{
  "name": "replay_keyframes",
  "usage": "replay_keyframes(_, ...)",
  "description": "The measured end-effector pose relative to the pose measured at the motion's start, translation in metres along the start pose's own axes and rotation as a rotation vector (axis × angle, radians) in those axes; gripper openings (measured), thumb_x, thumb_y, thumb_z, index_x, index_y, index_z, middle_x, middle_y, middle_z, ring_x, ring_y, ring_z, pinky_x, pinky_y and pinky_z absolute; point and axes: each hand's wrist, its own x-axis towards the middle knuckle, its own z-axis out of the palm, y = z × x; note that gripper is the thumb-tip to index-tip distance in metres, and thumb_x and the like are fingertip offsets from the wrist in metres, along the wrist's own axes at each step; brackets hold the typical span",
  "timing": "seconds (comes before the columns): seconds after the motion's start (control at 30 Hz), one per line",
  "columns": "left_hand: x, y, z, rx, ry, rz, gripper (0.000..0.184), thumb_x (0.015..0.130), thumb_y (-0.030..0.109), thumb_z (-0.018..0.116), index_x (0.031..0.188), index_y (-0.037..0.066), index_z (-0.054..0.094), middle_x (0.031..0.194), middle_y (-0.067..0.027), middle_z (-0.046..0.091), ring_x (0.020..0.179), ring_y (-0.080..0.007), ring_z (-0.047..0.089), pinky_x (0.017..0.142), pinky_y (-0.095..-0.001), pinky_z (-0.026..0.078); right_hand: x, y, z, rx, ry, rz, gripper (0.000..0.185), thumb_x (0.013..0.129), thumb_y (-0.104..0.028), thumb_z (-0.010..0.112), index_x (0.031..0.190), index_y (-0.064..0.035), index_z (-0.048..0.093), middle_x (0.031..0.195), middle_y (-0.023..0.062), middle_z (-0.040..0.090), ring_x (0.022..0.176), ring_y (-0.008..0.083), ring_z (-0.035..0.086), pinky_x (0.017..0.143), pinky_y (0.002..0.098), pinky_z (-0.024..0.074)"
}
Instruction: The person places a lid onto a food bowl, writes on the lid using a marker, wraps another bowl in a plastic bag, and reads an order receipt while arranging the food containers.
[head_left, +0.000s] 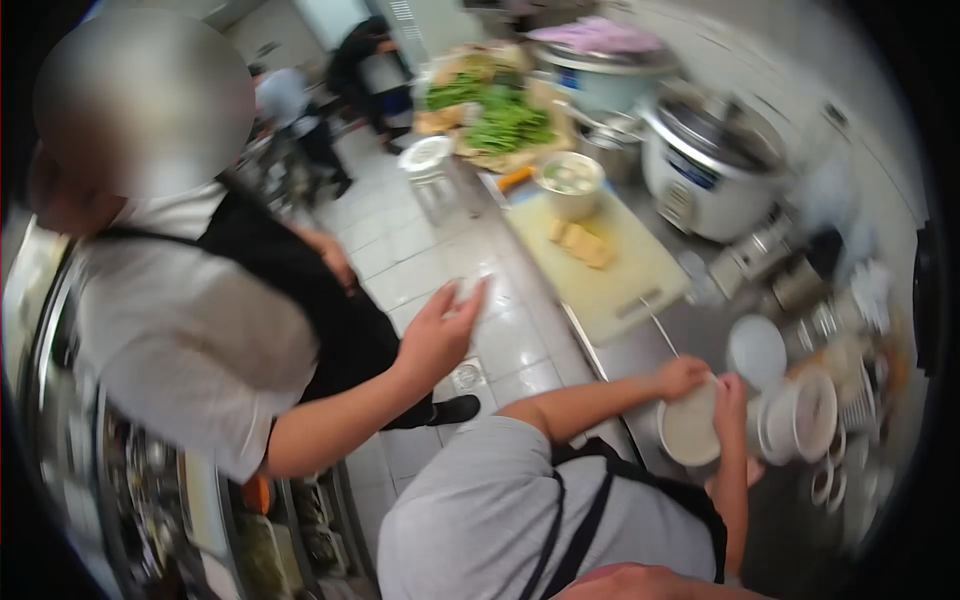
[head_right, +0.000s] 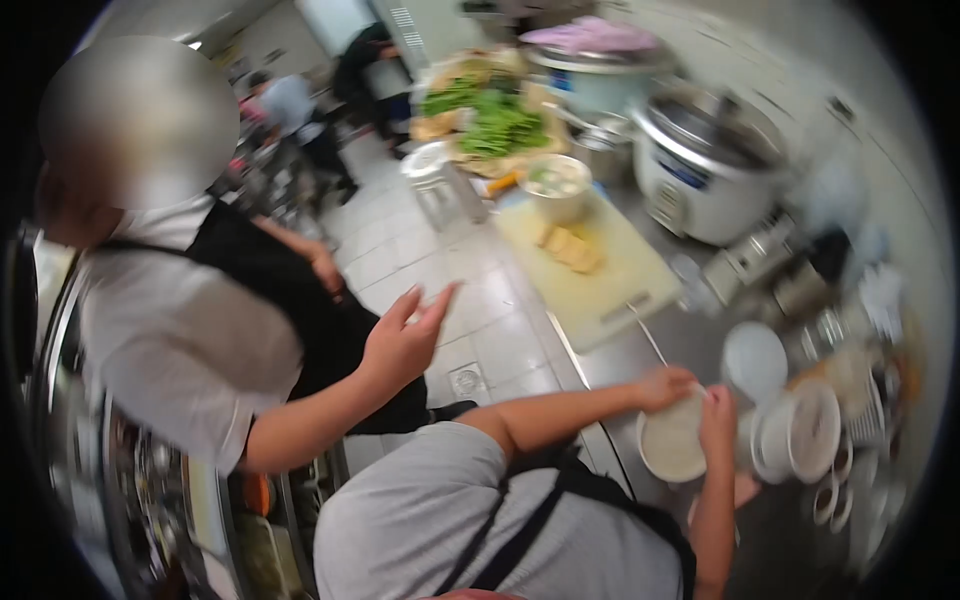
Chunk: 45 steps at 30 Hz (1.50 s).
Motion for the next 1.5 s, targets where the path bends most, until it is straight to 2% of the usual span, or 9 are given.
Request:
replay_keyframes(0.03, 0.000, 0.014, -0.007, -0.062, -0.107, -0.192, 0.028, 0.080, 0.021, 0.048, 0.096, 0.000, 0.055, 0.094, -0.0172, 0.056, 0.090, -0.0296, 0.053, 0.079, -0.0359, 0.041, -0.002, 0.003, 0.004, -0.034, 0.064, 0.038, 0.013, 0.079, -0.013, 0.044, 0.080, -0.0007, 0.049, 0.079, 0.0173, 0.050, 0.075, 0.0315, 0.049, 0.068, 0.0381, 0.0386)
replay_keyframes(0.13, 0.002, 0.008, -0.006, 0.047, -0.082, -0.069, 0.028, 0.080, 0.022, 0.046, 0.096, 0.002, 0.056, 0.093, -0.0170, 0.057, 0.088, -0.0287, 0.054, 0.079, -0.0351, 0.042, -0.004, -0.012, -0.004, 0.015, 0.039, 0.120, 0.013, 0.079, -0.014, 0.044, 0.080, -0.0017, 0.050, 0.080, 0.0192, 0.053, 0.076, 0.0359, 0.050, 0.066, 0.0401, 0.0397)
replay_keyframes(0.27, 0.007, 0.031, -0.018, -0.290, -0.253, -0.308, 0.024, 0.082, 0.015, 0.045, 0.098, 0.000, 0.054, 0.087, -0.0089, 0.058, 0.081, -0.0132, 0.053, 0.071, -0.0258, 0.043, -0.008, -0.022, -0.007, -0.071, 0.136, 0.191, 0.013, 0.077, -0.018, 0.049, 0.081, -0.0057, 0.051, 0.083, 0.0160, 0.054, 0.078, 0.0341, 0.051, 0.067, 0.0404, 0.0411)
replay_keyframes(0.5, 0.006, 0.041, -0.020, -0.568, -0.338, -0.377, 0.029, 0.085, 0.011, 0.040, 0.112, 0.001, 0.045, 0.099, -0.0064, 0.054, 0.088, -0.0116, 0.052, 0.077, -0.0238, 0.042, -0.013, -0.031, -0.011, -0.004, 0.188, 0.224, 0.015, 0.076, -0.021, 0.052, 0.082, -0.0077, 0.049, 0.085, 0.0121, 0.053, 0.079, 0.0312, 0.052, 0.066, 0.0387, 0.0415)
replay_keyframes(1.0, 0.006, 0.040, -0.017, -0.527, -0.266, -0.393, 0.018, 0.083, 0.010, 0.042, 0.096, 0.002, 0.052, 0.084, -0.0024, 0.055, 0.075, -0.0075, 0.051, 0.067, -0.0216, 0.042, -0.010, -0.019, -0.010, 0.009, 0.176, 0.274, 0.028, 0.070, -0.025, 0.060, 0.080, -0.0036, 0.046, 0.085, 0.0135, 0.052, 0.077, 0.0270, 0.051, 0.067, 0.0342, 0.0410)
replay_keyframes(1.23, 0.006, 0.030, -0.016, -0.443, -0.283, -0.347, 0.023, 0.085, 0.013, 0.041, 0.101, 0.001, 0.051, 0.091, -0.0043, 0.056, 0.081, -0.0095, 0.052, 0.071, -0.0231, 0.043, -0.009, -0.019, -0.006, 0.066, 0.182, 0.265, 0.022, 0.073, -0.023, 0.056, 0.079, -0.0042, 0.047, 0.077, 0.0132, 0.053, 0.071, 0.0252, 0.051, 0.063, 0.0337, 0.0407)
replay_keyframes(1.33, 0.005, 0.040, -0.019, -0.447, -0.260, -0.362, 0.023, 0.084, 0.013, 0.042, 0.101, 0.000, 0.052, 0.091, -0.0041, 0.056, 0.081, -0.0100, 0.052, 0.071, -0.0233, 0.043, -0.007, -0.029, -0.012, 0.102, 0.076, 0.418, 0.024, 0.074, -0.029, 0.055, 0.083, -0.0072, 0.048, 0.079, 0.0145, 0.055, 0.075, 0.0304, 0.053, 0.066, 0.0363, 0.0407)
replay_keyframes(1.4, 0.005, 0.044, -0.018, -0.536, -0.239, -0.381, 0.022, 0.084, 0.012, 0.044, 0.099, 0.000, 0.054, 0.090, -0.0037, 0.057, 0.080, -0.0101, 0.052, 0.071, -0.0231, 0.043, -0.008, -0.027, -0.010, 0.098, 0.105, 0.394, 0.023, 0.074, -0.028, 0.054, 0.082, -0.0070, 0.049, 0.077, 0.0151, 0.055, 0.074, 0.0307, 0.053, 0.065, 0.0367, 0.0407)
replay_keyframes(1.5, 0.000, 0.048, -0.017, -0.265, -0.082, -0.326, 0.020, 0.081, 0.011, 0.047, 0.095, 0.000, 0.055, 0.083, -0.0040, 0.057, 0.075, -0.0094, 0.052, 0.067, -0.0230, 0.043, -0.019, -0.006, 0.003, 0.102, 0.133, 0.248, 0.022, 0.075, -0.026, 0.054, 0.083, -0.0064, 0.050, 0.078, 0.0156, 0.055, 0.074, 0.0307, 0.053, 0.064, 0.0369, 0.0406)
